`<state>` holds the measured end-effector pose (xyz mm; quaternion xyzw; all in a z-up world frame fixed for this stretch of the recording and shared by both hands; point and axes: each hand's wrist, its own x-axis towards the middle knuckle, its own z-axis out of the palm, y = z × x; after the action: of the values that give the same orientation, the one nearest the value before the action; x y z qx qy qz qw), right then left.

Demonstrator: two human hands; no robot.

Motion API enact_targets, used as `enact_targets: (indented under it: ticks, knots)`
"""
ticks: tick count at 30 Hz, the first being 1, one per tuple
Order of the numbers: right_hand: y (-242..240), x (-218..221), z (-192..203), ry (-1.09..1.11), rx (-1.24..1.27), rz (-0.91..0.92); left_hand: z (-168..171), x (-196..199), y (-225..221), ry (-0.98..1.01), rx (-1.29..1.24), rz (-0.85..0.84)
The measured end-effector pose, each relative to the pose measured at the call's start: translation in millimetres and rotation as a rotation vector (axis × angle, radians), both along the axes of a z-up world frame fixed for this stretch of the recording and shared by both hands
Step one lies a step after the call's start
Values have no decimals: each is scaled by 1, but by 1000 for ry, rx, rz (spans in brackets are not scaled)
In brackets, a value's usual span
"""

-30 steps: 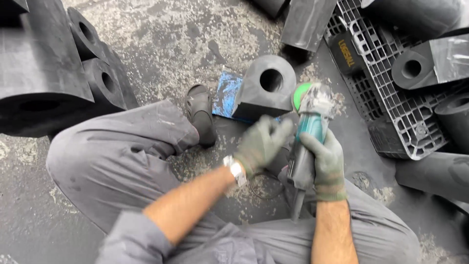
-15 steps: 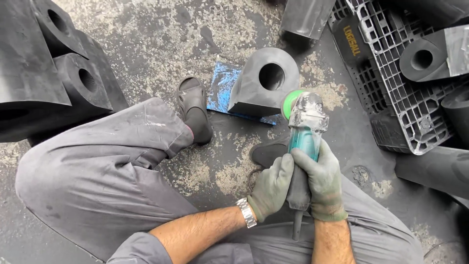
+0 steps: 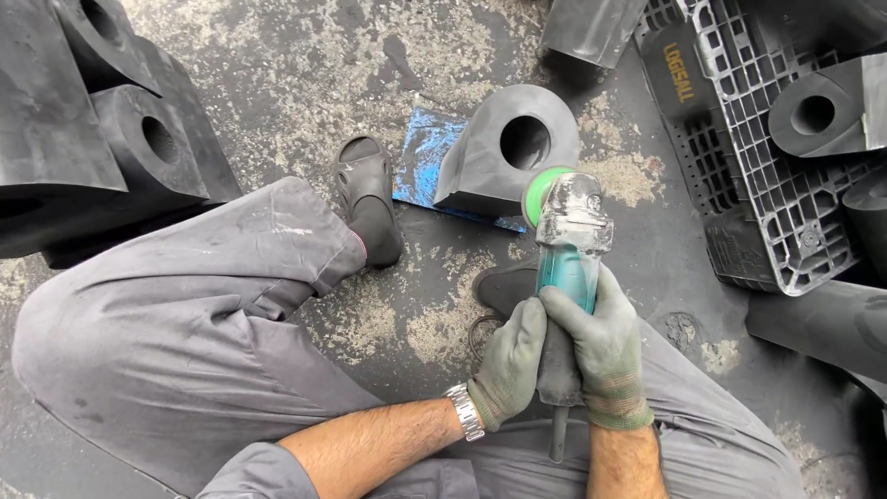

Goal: Use a power sander to smooth the edges of large black rubber or foam industrial products.

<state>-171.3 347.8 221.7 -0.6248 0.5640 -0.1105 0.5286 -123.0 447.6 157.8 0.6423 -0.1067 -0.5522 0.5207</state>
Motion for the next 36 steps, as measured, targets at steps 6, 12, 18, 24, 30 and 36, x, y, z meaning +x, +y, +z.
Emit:
enact_targets:
  ticks: [6,12,18,24,30,36]
  knots:
    - [1,-3,4,-72,45,-79,0,-2,1,-73,-9,-128]
    - [4,-3,4,-45,100,-29,3,-8,8,143,-41,33]
    - [4,-12,5,-115,108,-135,3,-5,-1,14,25,-152]
    - [6,-4,9,-14,43,-43,-4,-14,7,96,-27,-5]
    - [2,-37,-3,-94,73,-146,-30,-34,3,-440,-275,-264]
    - [7,-51,-11,-320,151,-313,-3,-20,-1,-566,-301,-364]
